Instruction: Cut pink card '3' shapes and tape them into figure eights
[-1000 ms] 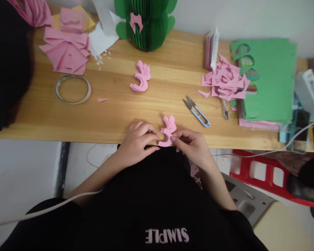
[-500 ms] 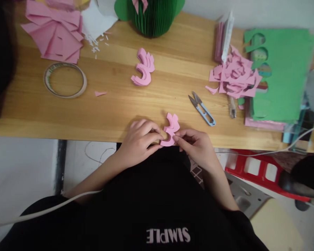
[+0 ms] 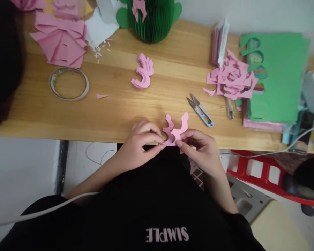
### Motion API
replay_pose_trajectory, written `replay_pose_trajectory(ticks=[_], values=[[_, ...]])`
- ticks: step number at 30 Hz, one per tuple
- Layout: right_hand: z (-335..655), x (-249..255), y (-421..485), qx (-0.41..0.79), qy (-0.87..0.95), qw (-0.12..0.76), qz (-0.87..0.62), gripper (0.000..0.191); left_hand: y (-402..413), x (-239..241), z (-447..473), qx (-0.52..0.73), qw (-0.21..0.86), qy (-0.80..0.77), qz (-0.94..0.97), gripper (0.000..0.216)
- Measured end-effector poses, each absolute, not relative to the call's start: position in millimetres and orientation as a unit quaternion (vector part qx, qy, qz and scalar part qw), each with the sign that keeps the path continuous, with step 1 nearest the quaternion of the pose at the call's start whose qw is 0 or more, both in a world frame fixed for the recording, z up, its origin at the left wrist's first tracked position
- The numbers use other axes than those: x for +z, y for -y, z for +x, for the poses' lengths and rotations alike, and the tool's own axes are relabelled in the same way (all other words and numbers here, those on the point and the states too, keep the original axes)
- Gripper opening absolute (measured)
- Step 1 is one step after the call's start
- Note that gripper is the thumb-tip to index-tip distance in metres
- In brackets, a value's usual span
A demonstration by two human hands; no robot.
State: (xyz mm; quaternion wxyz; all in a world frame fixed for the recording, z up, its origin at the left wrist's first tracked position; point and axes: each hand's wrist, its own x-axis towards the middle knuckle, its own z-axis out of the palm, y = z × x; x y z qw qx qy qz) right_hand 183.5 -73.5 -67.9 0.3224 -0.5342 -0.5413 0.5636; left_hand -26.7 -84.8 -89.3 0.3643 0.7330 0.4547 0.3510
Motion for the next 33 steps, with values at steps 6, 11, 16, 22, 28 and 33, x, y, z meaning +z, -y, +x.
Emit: replay_pose_trajectory(ticks=[6, 11, 16, 22, 28, 33], values=[[185.1, -71.3, 77.4, 0.558, 0.531, 0.338, -0.541, 0.017, 85.5, -89.8, -26.7, 0.353, 0.327, -0.465, 0.743, 0.005], [189.2, -78.6, 76.9, 0.563, 0.478, 0.36, -0.57, 0.02, 83.8, -100.9, -32.4, 0.251, 0.229, -0.484, 0.806, 0.02], [195.8, -78.7, 76.0, 0.58, 0.453, 0.354, -0.577, 0.027, 85.9, -105.2, -29.2, 0.244, 0.207, -0.453, 0.832, 0.004], [197.1, -73.0, 73.0, 0.657, 0.386, 0.356, -0.541, 0.03, 82.8, -86.8, -29.8, 0.282, 0.279, -0.423, 0.815, 0.004], [187.4, -58.9, 49.0, 0.677, 0.379, 0.426, -0.465, 0.026, 57.6, -55.7, -29.2, 0.307, 0.21, -0.38, 0.847, 0.004], [187.1, -25.6, 15.9, 0.627, 0.43, 0.491, -0.426, 0.022, 25.4, -16.0, -25.4, 0.359, 0.252, -0.361, 0.823, 0.003]])
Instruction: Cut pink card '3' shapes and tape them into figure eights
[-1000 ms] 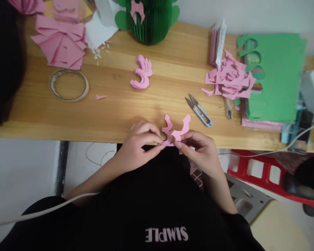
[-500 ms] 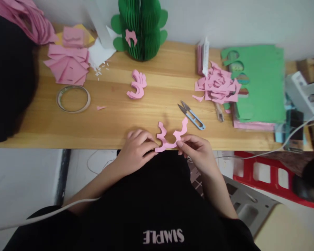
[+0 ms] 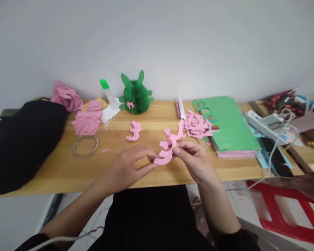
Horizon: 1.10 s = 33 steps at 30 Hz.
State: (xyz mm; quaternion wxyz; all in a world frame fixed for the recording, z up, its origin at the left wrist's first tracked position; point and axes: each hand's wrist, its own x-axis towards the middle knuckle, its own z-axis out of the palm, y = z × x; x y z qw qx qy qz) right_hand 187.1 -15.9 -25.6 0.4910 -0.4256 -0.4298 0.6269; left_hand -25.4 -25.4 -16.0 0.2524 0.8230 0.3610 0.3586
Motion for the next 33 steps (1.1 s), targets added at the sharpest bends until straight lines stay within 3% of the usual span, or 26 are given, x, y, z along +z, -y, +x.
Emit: replay_pose_trajectory(ticks=[6, 11, 16, 25, 33], values=[[186.0, 24.3, -20.5, 0.583, 0.468, 0.551, -0.372, 0.021, -12.9, 16.2, -15.0, 0.458, 0.429, -0.291, 0.722, 0.015], [184.0, 53.2, -42.9, 0.549, 0.484, 0.594, -0.333, 0.013, -37.5, 37.7, -2.5, 0.524, 0.469, -0.253, 0.665, 0.015], [188.6, 70.4, -55.7, 0.5, 0.505, 0.633, -0.309, 0.006, -47.8, 57.3, 3.8, 0.562, 0.443, -0.263, 0.647, 0.012], [202.5, 73.1, -47.2, 0.313, 0.639, 0.649, -0.268, 0.007, -50.1, 48.2, 2.5, 0.614, 0.25, -0.297, 0.687, 0.022], [197.0, 64.6, -48.0, 0.305, 0.69, 0.605, -0.255, 0.007, -49.0, 49.7, -0.2, 0.599, 0.286, -0.294, 0.688, 0.02]])
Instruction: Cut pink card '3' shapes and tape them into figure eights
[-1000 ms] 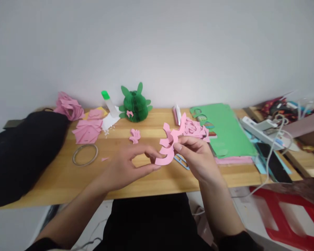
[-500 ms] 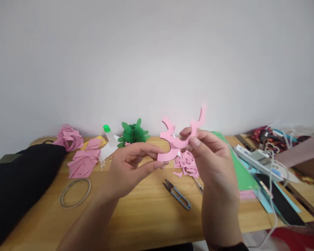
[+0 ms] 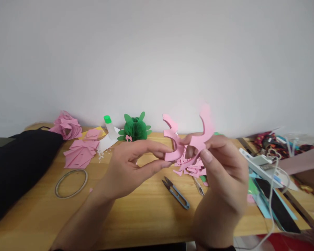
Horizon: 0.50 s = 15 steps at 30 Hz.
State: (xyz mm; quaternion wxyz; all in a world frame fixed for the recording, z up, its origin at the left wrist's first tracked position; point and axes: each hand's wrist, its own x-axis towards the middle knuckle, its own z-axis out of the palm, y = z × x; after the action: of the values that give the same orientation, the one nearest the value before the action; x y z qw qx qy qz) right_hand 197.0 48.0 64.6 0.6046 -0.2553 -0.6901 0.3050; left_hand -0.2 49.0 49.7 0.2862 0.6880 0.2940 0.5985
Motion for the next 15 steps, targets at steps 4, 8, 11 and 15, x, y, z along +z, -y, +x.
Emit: replay_pose_trajectory(ticks=[4, 8, 11, 15], values=[[194.7, 63.3, -48.0, 0.305, 0.687, 0.611, -0.247, 0.007, -48.4, 50.3, -1.4, 0.588, 0.303, -0.265, 0.702, 0.023], [188.5, 64.5, -45.0, 0.278, 0.667, 0.633, -0.277, 0.008, -46.0, 49.8, -1.1, 0.579, 0.31, -0.258, 0.709, 0.026], [184.2, 66.3, -43.1, 0.239, 0.667, 0.646, -0.284, 0.009, -44.9, 50.1, 0.9, 0.578, 0.302, -0.262, 0.711, 0.027], [181.6, 68.4, -41.4, 0.185, 0.679, 0.647, -0.293, 0.01, -43.5, 51.6, 4.0, 0.587, 0.294, -0.264, 0.707, 0.027]])
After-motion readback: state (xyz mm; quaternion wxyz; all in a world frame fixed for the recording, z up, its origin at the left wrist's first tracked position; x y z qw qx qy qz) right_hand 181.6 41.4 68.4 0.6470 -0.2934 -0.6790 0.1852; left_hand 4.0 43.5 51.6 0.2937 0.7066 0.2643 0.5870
